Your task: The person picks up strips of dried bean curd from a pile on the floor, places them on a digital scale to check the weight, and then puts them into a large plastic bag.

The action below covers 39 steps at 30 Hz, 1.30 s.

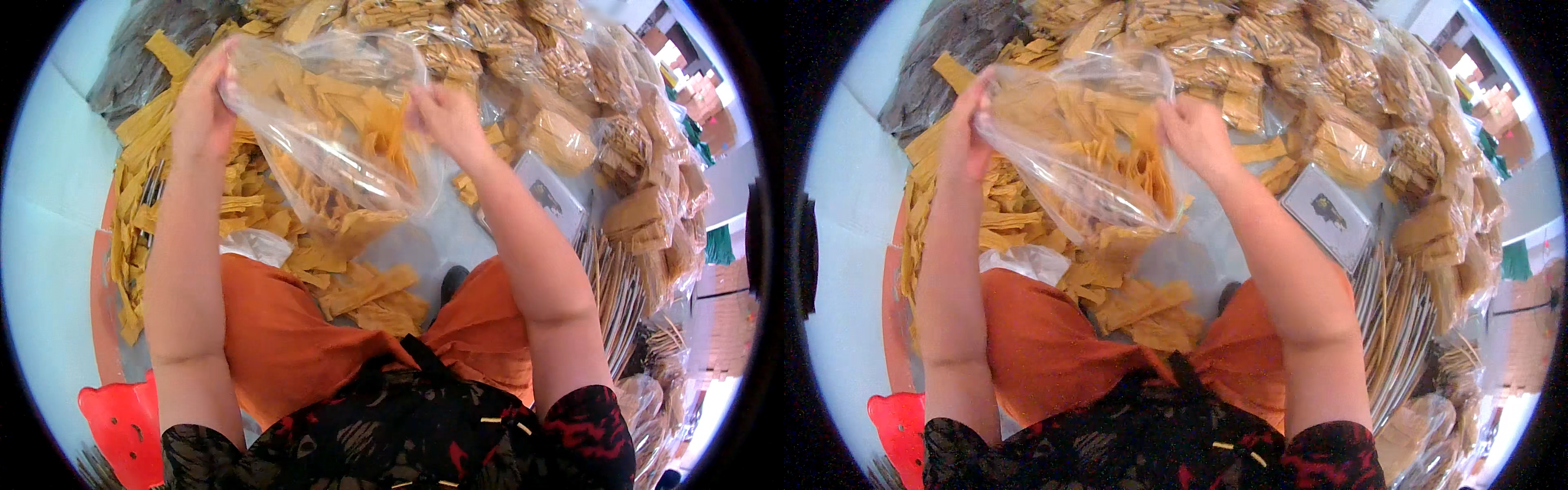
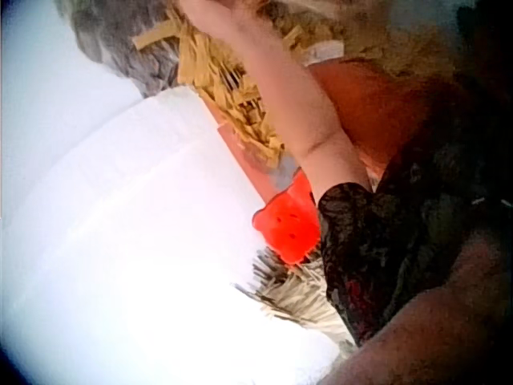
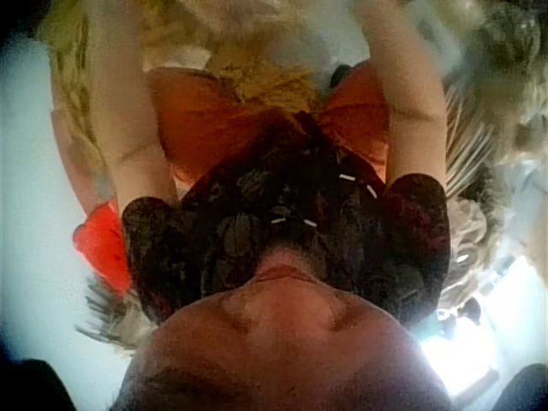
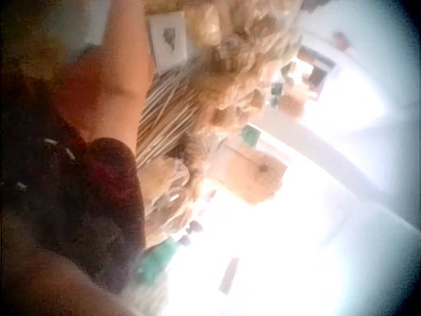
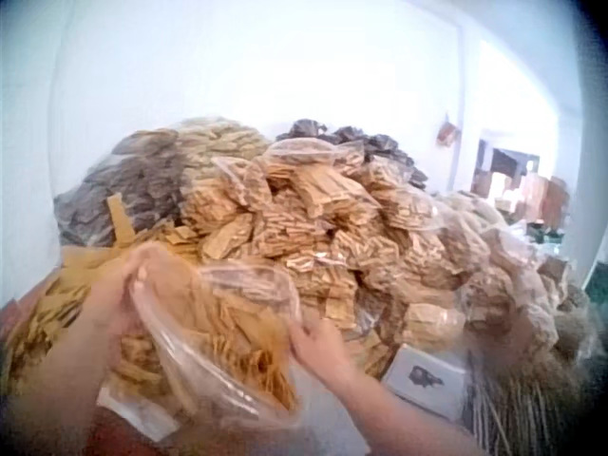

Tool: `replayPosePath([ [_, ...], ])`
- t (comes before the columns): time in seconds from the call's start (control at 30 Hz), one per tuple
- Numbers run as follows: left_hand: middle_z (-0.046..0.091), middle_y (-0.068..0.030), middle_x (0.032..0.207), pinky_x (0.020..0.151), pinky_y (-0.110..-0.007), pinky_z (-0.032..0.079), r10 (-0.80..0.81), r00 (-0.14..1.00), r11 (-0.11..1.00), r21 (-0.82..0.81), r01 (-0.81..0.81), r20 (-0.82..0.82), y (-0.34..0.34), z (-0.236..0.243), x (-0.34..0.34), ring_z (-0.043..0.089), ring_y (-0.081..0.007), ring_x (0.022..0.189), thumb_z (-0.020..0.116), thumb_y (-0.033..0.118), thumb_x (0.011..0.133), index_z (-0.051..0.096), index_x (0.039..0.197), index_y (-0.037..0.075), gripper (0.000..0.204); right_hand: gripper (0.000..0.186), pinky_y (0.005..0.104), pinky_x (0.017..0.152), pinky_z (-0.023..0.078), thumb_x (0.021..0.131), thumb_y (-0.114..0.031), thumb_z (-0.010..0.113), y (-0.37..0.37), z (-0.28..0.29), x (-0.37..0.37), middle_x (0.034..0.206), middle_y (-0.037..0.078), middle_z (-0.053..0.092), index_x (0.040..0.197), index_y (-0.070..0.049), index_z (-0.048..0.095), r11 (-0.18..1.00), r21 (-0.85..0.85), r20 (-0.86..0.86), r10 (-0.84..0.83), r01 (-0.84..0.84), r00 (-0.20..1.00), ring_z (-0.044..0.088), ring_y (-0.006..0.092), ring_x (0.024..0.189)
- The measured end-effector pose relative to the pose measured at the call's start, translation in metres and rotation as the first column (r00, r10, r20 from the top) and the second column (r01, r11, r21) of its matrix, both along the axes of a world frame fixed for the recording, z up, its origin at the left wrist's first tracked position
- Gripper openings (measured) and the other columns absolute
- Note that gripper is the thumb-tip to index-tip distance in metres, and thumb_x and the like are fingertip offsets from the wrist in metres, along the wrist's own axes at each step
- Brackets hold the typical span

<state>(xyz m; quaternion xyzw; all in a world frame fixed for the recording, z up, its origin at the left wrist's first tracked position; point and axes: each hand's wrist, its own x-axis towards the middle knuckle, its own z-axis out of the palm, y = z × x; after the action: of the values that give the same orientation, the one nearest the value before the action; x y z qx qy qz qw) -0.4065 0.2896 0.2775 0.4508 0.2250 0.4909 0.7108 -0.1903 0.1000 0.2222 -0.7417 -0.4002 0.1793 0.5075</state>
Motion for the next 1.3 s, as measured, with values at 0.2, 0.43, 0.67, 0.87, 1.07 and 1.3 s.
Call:
replayPosePath([
  [0.2, 0.052, 0.0049, 0.083, 0.070, -0.019, 0.043, -0.470, 0.877, 0.853, 0.306, 0.422, 0.101, 0.001, 0.065, 0.039, 0.049, -0.0051, 0.076, 0.055, 0.019, 0.091, 0.050, 0.131, 0.008, 0.042, 0.035, 0.0246, 0.064, 0.047, 0.096, -0.032, 0.048, -0.010, 0.008, 0.024, 0.075, 0.003, 0.062, 0.083, -0.002, 0.061, 0.955, 0.291, -0.020, -0.049, 0.053, 0.999, 0.055, 0.0102, 0.064],
  [0.43, 0.054, 0.0055, 0.072, 0.051, -0.017, 0.035, -0.325, 0.917, 0.909, 0.193, 0.370, -0.229, -0.056, 0.009, 0.075, 0.044, -0.0033, 0.058, 0.058, 0.021, 0.091, 0.059, 0.120, 0.006, 0.032, 0.039, 0.0257, 0.063, 0.047, 0.093, -0.034, 0.051, -0.029, 0.001, 0.004, 0.077, 0.009, 0.064, 0.087, 0.002, 0.065, 0.993, -0.119, -0.218, -0.020, -0.006, 0.976, 0.056, 0.0147, 0.064],
  [0.67, 0.050, 0.0051, 0.071, 0.058, -0.017, 0.036, -0.524, 0.730, 0.743, 0.184, 0.644, -0.439, -0.111, 0.024, 0.153, 0.043, -0.0043, 0.063, 0.052, 0.022, 0.095, 0.055, 0.126, 0.007, 0.035, 0.038, 0.0279, 0.063, 0.043, 0.093, -0.030, 0.050, -0.074, 0.069, 0.070, 0.074, 0.004, 0.064, 0.076, -0.001, 0.067, 0.897, 0.394, -0.084, -0.181, 0.200, 0.980, 0.054, 0.0138, 0.069],
  [0.87, 0.053, 0.0051, 0.084, 0.061, -0.017, 0.041, -0.776, 0.596, 0.529, 0.303, 0.793, -0.206, -0.213, 0.055, 0.270, 0.048, -0.0047, 0.070, 0.054, 0.021, 0.094, 0.056, 0.123, 0.012, 0.030, 0.031, 0.0283, 0.056, 0.042, 0.093, -0.024, 0.052, -0.177, 0.136, 0.115, 0.068, 0.003, 0.058, 0.074, -0.001, 0.062, 0.764, 0.564, 0.028, -0.396, 0.313, 0.918, 0.051, 0.0119, 0.060],
  [1.07, 0.055, 0.0034, 0.076, 0.051, -0.021, 0.039, -0.785, 0.619, 0.618, 0.092, 0.781, 0.027, -0.259, 0.044, 0.368, 0.048, -0.0067, 0.061, 0.049, 0.015, 0.096, 0.058, 0.110, 0.011, 0.018, 0.034, 0.0372, 0.059, 0.044, 0.090, -0.026, 0.053, -0.182, 0.136, 0.204, 0.065, 0.015, 0.057, 0.071, 0.002, 0.059, 0.769, 0.570, 0.572, -0.624, 0.289, 0.533, 0.057, 0.0231, 0.061],
  [1.3, 0.059, -0.0024, 0.093, 0.072, -0.029, 0.056, -0.763, 0.552, 0.638, -0.256, 0.726, -0.337, -0.239, -0.124, 0.423, 0.059, -0.0142, 0.079, 0.045, 0.012, 0.096, 0.054, 0.119, 0.012, 0.025, 0.037, 0.0379, 0.067, 0.047, 0.092, -0.035, 0.049, -0.140, -0.008, 0.274, 0.077, 0.015, 0.064, 0.082, -0.002, 0.064, 0.767, 0.472, 0.727, -0.618, 0.434, 0.301, 0.059, 0.0284, 0.073],
])
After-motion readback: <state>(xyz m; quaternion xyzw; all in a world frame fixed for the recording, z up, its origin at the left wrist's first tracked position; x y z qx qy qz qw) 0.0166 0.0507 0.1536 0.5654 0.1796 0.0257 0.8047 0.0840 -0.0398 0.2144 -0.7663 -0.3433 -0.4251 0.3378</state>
